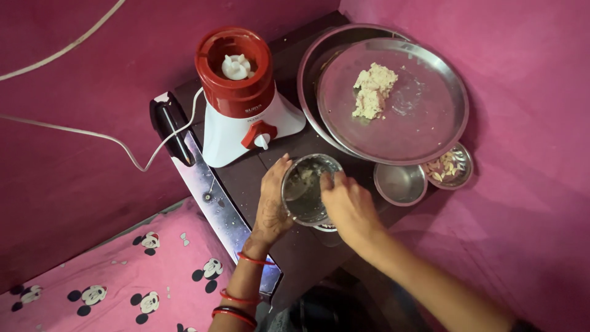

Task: The person repeatedly scoops a thick paste from a metal bowl into a blender jar, secures the lid, and operates the blender in short bursts. After each blend, the person removes the jar, scrapes the contents back into the bowl, and repeats the cycle.

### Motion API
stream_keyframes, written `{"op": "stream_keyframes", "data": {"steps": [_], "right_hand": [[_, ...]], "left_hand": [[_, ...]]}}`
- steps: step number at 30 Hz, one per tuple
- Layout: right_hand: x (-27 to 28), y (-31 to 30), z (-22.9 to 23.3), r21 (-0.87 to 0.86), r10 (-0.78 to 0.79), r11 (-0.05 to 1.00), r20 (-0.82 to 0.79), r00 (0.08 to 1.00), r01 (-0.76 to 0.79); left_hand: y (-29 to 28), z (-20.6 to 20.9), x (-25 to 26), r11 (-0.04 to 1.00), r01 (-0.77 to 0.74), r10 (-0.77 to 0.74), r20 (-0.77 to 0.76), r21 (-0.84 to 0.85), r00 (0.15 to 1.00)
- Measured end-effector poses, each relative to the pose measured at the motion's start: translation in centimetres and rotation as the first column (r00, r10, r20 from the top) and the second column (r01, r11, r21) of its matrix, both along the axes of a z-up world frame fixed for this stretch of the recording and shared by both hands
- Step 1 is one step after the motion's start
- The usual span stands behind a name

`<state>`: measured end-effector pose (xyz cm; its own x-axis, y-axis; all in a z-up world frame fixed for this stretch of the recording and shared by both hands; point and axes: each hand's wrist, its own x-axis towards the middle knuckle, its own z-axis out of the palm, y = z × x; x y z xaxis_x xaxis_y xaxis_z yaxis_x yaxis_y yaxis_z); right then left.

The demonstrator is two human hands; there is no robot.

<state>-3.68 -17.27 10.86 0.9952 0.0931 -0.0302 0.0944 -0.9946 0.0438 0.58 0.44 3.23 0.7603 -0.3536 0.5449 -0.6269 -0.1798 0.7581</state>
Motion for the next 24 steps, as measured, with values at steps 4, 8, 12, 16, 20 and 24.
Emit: {"op": "stream_keyframes", "data": {"steps": [4,8,12,16,20,24], "right_hand": [[0.7,0.3,-1.4,-0.048,0.041,0.998,-0.066,0.997,-0.044],[0.6,-0.3,-1.7,0.080,-0.041,0.995,-0.251,0.967,0.063],[0.0,0.1,-1.4,0.372,-0.213,0.842,-0.437,0.874,0.392],[0.0,0.4,-1.0,0.470,-0.201,0.794,-0.393,0.897,0.385],[0.1,0.5,-1.5,0.517,-0.147,0.765,-0.440,0.886,0.384],[0.7,1.9,-2.8,0.575,-0.082,0.771,-0.334,0.939,0.272]], "left_hand": [[-0.7,0.2,0.5,0.997,0.005,0.001,-0.064,0.083,0.998],[-0.9,0.3,0.7,0.993,0.018,-0.014,-0.031,0.119,0.999],[-0.2,-0.1,0.0,0.995,0.006,0.001,-0.076,0.103,0.997],[0.2,-0.3,0.0,0.998,0.017,-0.011,-0.101,0.056,0.995],[0.6,-1.2,-0.1,0.999,-0.026,0.029,-0.069,0.048,0.997],[1.1,-2.3,0.0,1.000,-0.013,0.014,-0.049,0.005,0.999]]}}
